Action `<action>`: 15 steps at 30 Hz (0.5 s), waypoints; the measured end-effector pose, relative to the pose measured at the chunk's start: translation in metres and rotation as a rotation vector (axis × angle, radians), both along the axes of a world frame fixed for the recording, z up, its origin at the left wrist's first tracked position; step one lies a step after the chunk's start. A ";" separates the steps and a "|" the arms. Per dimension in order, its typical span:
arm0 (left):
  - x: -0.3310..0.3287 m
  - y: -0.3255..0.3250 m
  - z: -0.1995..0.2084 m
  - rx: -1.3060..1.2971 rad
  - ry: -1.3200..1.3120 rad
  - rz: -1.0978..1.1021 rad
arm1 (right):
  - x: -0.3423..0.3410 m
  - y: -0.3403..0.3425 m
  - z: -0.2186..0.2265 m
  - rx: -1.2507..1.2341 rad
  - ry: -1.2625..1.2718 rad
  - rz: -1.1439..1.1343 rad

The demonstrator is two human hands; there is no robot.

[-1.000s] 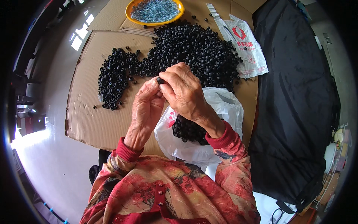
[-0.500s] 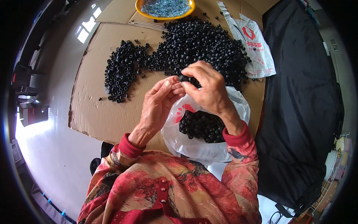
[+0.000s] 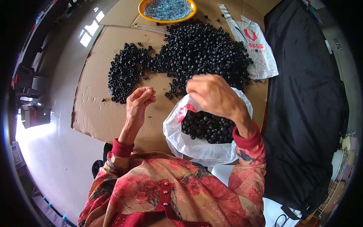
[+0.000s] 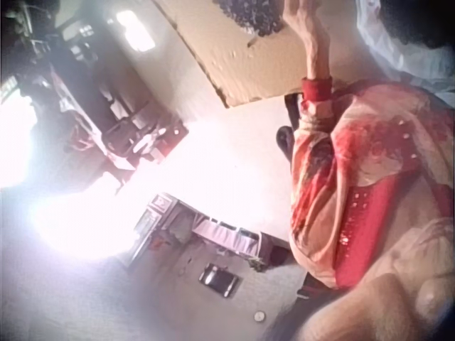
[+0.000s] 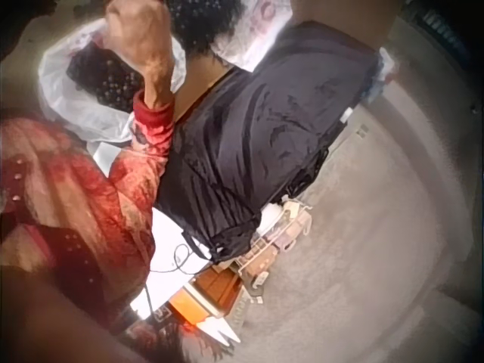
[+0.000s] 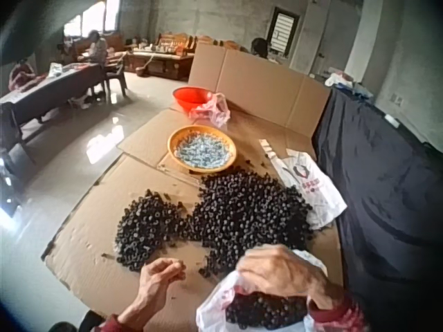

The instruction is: Sort and inspect small black circular plastic or rubber components on a cardboard surface.

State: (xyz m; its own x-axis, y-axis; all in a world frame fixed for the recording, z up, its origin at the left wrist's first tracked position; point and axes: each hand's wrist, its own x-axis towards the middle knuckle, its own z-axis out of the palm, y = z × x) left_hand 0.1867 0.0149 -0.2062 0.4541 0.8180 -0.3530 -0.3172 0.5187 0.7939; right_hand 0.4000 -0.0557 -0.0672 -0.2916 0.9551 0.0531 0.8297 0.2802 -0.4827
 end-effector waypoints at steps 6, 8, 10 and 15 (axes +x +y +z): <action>0.011 -0.004 -0.007 0.002 0.028 -0.035 | 0.005 0.067 -0.078 0.067 -0.081 -0.041; 0.008 -0.002 -0.009 0.025 0.055 -0.093 | 0.001 0.076 -0.098 0.035 -0.157 -0.031; 0.006 0.001 -0.011 0.015 0.050 -0.090 | -0.003 0.081 -0.112 0.030 -0.276 0.011; 0.010 0.007 -0.007 -0.025 0.034 -0.084 | -0.003 0.086 -0.119 0.139 -0.328 0.115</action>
